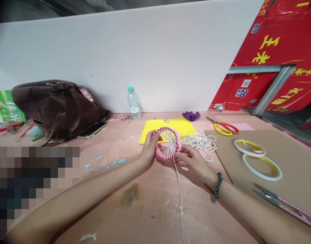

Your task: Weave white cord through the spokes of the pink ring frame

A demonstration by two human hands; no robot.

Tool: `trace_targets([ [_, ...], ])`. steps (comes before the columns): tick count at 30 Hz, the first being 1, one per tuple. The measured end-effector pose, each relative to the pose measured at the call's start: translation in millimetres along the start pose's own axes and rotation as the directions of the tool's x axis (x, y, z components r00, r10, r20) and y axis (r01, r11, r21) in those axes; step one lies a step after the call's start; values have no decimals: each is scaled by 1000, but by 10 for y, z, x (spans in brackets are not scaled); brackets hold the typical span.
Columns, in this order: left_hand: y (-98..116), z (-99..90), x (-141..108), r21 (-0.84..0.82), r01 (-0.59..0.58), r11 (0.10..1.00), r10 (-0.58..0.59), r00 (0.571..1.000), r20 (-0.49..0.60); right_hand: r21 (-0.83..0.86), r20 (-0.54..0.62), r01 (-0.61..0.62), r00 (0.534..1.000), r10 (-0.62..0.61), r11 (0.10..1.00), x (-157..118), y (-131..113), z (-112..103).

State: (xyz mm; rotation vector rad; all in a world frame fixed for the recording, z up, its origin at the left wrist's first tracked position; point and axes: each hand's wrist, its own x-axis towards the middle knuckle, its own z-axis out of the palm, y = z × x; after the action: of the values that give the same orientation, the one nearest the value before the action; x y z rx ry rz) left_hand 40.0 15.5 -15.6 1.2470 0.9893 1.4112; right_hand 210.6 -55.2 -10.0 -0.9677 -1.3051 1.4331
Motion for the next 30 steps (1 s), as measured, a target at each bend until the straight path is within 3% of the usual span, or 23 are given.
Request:
trace_targets([
  [2, 18, -23, -50, 230, -157, 961, 168, 985, -33, -80, -28, 21, 999, -23, 997, -8, 7, 21],
  [4, 67, -39, -125, 430, -354, 830, 376, 926, 35, -163, -64, 46, 996, -57, 986, -27, 4, 51],
  [7, 156, -33, -258, 538, -633, 556, 618, 748, 241, -277, -125, 79, 985, -117, 958, -66, -13, 98],
  [9, 196, -8, -331, 557, -712, 427, 678, 660, 323, -339, -142, 101, 977, -157, 935, -89, -26, 122],
  [10, 207, 6, -357, 573, -716, 398, 683, 648, 336, -363, -141, 115, 974, -177, 925, -97, -30, 131],
  [15, 220, 47, -376, 638, -662, 393, 639, 696, 328, -427, -114, 157, 968, -225, 891, -111, -29, 145],
  [20, 226, 41, -353, 622, -676, 395, 643, 687, 339, -431, -116, 150, 969, -219, 890, -101, -23, 137],
  [26, 218, 34, -337, 583, -715, 386, 678, 649, 346, -473, -121, 145, 966, -227, 869, -104, -34, 134],
  [30, 252, -7, -363, 458, -787, 413, 715, 592, 373, -338, -169, 111, 970, -176, 935, -82, -17, 118],
])
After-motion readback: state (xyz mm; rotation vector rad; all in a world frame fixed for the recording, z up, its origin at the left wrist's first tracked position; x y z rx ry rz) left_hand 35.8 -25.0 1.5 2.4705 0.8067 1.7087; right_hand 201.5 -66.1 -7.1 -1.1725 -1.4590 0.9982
